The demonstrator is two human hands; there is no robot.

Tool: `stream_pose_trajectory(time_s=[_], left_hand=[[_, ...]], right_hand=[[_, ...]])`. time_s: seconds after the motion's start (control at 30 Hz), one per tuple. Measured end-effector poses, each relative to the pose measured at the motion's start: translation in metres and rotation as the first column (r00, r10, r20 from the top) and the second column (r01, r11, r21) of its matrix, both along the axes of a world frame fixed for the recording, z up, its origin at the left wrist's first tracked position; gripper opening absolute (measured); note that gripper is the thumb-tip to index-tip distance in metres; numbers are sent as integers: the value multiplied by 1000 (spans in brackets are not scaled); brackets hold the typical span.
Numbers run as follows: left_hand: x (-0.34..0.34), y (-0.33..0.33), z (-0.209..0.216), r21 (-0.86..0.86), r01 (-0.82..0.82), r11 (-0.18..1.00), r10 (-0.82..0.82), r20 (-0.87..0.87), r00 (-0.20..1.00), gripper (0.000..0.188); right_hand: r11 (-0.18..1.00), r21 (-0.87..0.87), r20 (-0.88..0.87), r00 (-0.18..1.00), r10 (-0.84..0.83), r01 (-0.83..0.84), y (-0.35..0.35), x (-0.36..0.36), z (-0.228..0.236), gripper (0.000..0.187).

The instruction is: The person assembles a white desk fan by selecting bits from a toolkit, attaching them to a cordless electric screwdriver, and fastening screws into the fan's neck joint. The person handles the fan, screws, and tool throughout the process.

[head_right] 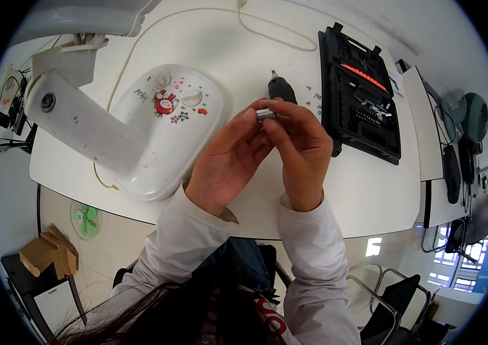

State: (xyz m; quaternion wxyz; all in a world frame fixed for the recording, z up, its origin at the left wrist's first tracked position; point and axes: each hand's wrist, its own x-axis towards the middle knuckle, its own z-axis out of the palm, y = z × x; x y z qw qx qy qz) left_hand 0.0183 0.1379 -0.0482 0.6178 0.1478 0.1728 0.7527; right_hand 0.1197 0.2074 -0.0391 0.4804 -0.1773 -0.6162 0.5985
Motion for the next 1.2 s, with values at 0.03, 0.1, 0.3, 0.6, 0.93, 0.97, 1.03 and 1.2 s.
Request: stream_pose_trajectory(time_s=[0.03,0.1,0.3,0.6,0.93,0.97,1.03,1.2], left_hand=[[0,0,-1,1,1,1000,-1,5,1000,42],[0,1,-4,3,4,1000,-4,16,1000,42],[1,1,-3,7,16,1000,-16,27,1000,40],[6,3,-3,-24,-113,993,113,7,994,36],[11,4,-4,-83,-215,973,211,-48,976,29],[11,4,-5,-82,-217,973,214,-51,976,28],[12,4,-6,-84,-232,969,229,-51,972,28],[12,5,-7,-110,-229,967,229,-17,973,30]], right_hand=[[1000,-3,0,1000,-3,3,0,0,0,25],[1000,-2,2,1000,-14,14,1,0,0,25],[1000,-17,10,1000,-18,18,2,2,-3,26],[999,13,27,998,-49,48,0,-1,-3,25],[996,36,21,996,-86,85,-5,-5,-5,24],[995,37,19,996,-90,89,-5,-5,-6,24],[996,13,23,996,-86,85,-6,-6,-6,23],[997,14,54,996,-75,74,-4,-7,-6,22]])
